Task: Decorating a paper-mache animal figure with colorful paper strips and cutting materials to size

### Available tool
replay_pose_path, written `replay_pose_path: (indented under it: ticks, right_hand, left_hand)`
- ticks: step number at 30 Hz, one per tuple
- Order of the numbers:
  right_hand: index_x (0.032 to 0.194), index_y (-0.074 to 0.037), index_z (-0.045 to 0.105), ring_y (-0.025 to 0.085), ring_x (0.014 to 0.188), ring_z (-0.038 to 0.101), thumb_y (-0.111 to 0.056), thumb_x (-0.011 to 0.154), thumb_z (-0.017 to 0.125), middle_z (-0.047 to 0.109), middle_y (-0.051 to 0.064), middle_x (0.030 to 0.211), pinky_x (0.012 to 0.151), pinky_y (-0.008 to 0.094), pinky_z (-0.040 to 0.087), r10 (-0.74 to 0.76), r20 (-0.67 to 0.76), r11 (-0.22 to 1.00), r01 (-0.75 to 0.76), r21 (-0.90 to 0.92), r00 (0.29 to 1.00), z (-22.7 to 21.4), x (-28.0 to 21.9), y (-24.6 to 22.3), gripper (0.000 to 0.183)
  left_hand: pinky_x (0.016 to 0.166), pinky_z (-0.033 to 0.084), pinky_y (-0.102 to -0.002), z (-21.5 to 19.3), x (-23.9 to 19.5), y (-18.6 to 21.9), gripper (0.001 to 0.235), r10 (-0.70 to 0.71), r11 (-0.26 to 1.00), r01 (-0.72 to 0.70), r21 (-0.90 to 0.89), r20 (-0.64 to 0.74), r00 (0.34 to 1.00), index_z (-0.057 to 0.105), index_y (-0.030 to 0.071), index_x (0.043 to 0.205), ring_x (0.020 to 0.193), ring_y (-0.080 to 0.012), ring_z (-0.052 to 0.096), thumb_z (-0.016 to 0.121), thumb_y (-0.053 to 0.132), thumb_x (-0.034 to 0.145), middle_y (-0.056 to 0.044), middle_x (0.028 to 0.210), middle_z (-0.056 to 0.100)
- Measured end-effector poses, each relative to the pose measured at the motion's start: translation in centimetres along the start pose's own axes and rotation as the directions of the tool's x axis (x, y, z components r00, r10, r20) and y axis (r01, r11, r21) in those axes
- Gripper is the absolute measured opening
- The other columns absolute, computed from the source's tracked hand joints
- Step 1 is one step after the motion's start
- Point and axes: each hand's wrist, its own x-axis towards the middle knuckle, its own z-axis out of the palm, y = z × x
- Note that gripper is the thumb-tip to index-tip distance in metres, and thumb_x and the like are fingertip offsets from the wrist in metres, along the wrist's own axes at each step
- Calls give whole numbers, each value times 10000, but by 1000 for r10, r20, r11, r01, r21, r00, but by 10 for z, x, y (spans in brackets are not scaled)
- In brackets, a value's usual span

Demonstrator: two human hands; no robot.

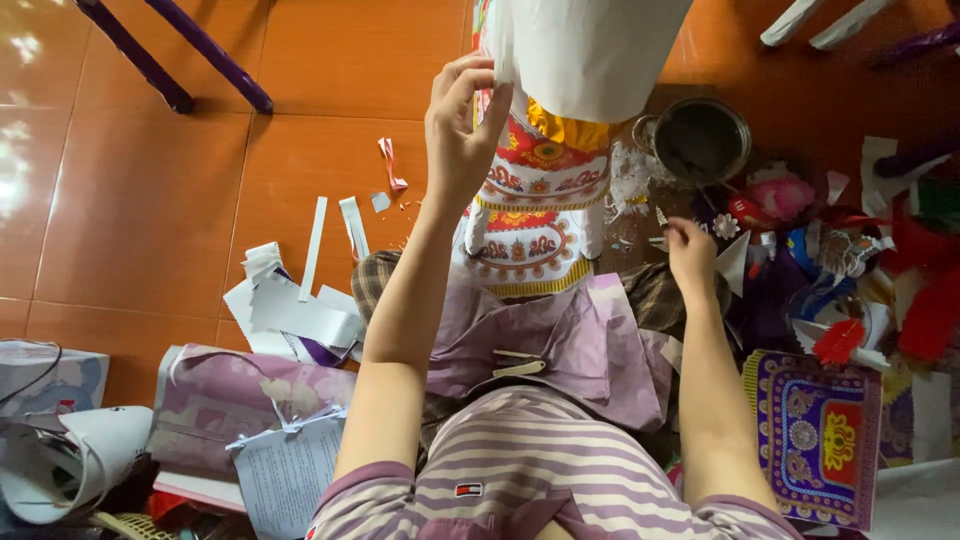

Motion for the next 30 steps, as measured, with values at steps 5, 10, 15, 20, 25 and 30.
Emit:
replay_pose_path:
  ticks: [5, 10, 15, 20, 25, 30]
  right_hand:
    - [1200, 51, 716, 210, 634, 599, -33, 1016, 694, 718, 121, 849, 559, 314, 443, -384, -86, 916, 391, 93, 919, -22, 32, -84, 204]
    - [1236, -20, 644, 201, 866, 607, -66, 1062, 532, 682, 106, 1020, 753, 314, 515, -287, -361, 860, 405, 312, 887, -59, 48, -190, 212]
    - [1559, -181, 395, 291, 1405, 505, -364, 1185, 524, 493, 98, 1520, 1228, 473, 414, -553, -412, 586, 689, 425, 724, -87, 62, -276, 437]
    - [1479, -161, 390, 372, 1273, 589, -77, 1089, 695, 558, 178, 1397, 1134, 561, 488, -675, -383, 483, 770, 416, 630, -89, 71, -321, 502]
    - [1467, -132, 392, 341, 1099, 665, 130, 1073, 689, 619, 211, 1294, 957, 437, 608, -671, -395, 497, 776, 387, 627, -80, 68, -314, 558]
    - [1369, -74, 433, 311, 1005, 674, 237, 973, 630, 610, 200, 1228, 754, 340, 658, -599, -246, 587, 626, 514, 762, -66, 40, -299, 540]
  left_hand:
    - [997, 497, -378, -2, -9, 4, 122, 20, 999, -21, 37, 6, 1000, 701, 12, 948, 1112, -236, 592, 682, 132, 953, -91, 1137, 653]
    - [1033, 443, -395, -3, -24, 0, 83, 21, 987, -20, 158, 0, 1000, 695, 24, 928, 1140, -251, 588, 714, 105, 920, -86, 1147, 659]
    - [1059, 397, -419, 1, -29, 4, 68, 76, 961, -69, 267, -17, 997, 677, 36, 954, 1134, -258, 581, 692, 77, 903, -82, 1119, 660]
    - [1137, 367, -517, 7, -30, 3, 164, 103, 952, -95, 292, -15, 995, 639, 76, 940, 1075, -224, 603, 701, -6, 813, -50, 1052, 661]
    - [1158, 357, -500, 2, -35, 5, 209, 49, 968, -51, 248, 16, 999, 647, 89, 982, 975, -212, 650, 691, -20, 809, -38, 1017, 712]
    - [1161, 374, -474, 0, -40, 20, 165, -17, 989, 11, 147, 38, 999, 688, 82, 1009, 843, -160, 716, 718, -8, 873, -8, 932, 765]
